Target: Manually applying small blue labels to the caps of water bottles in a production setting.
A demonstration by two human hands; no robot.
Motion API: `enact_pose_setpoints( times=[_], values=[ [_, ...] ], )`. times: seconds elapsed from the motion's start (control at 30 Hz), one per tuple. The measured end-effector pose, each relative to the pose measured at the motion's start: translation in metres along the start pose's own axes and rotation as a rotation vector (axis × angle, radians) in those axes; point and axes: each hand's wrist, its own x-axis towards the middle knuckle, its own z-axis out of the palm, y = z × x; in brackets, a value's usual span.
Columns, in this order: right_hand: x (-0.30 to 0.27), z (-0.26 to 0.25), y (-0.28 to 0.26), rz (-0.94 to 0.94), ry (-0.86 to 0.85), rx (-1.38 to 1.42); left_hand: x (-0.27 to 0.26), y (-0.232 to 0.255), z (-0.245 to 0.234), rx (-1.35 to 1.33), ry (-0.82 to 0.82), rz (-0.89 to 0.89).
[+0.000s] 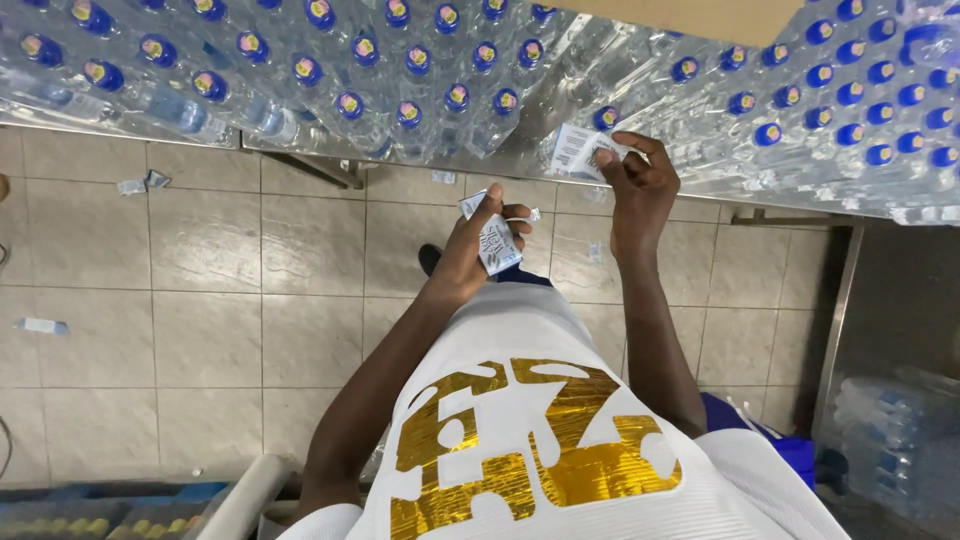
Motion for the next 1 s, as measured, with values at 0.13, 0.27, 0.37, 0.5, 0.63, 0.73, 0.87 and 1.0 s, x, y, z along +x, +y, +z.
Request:
enact_pose_setpoints(
  times=[0.13,0.27,0.37,0.5,0.63,0.73,0.87,1.0],
  values=[
    [0.020,-0.022,-0.020,0.042,-0.124,-0.081,0.007,-0.003,0.011,0.045,-0.003,0.028],
    [0.043,-0.034,-0.019,0.107,-0.210,-0.148,0.022,-0.013,0.017,0.089,0.006,0.065],
    [0.066,-0.037,-0.012,0.155,-0.241,-0.164,0.034,-0.021,0.024,0.115,0.016,0.083],
    [0.089,-0.041,-0.004,0.192,-0.294,-0.241,0.041,-0.027,0.041,0.295,0.053,0.215],
    [0.104,-0.043,0.016,0.200,-0.336,-0.242,0.046,-0.023,0.069,0.518,0.058,0.455],
    [0.112,-0.037,0.014,0.211,-0.376,-0.273,0.054,-0.021,0.089,0.706,0.003,0.709],
    [0.120,-0.041,0.013,0.125,-0.466,-0.415,0.064,-0.019,0.117,1.010,0.082,0.813],
    [0.128,-0.059,0.017,0.015,-0.558,-0.593,0.096,-0.023,0.108,1.063,0.133,0.812]
  ],
)
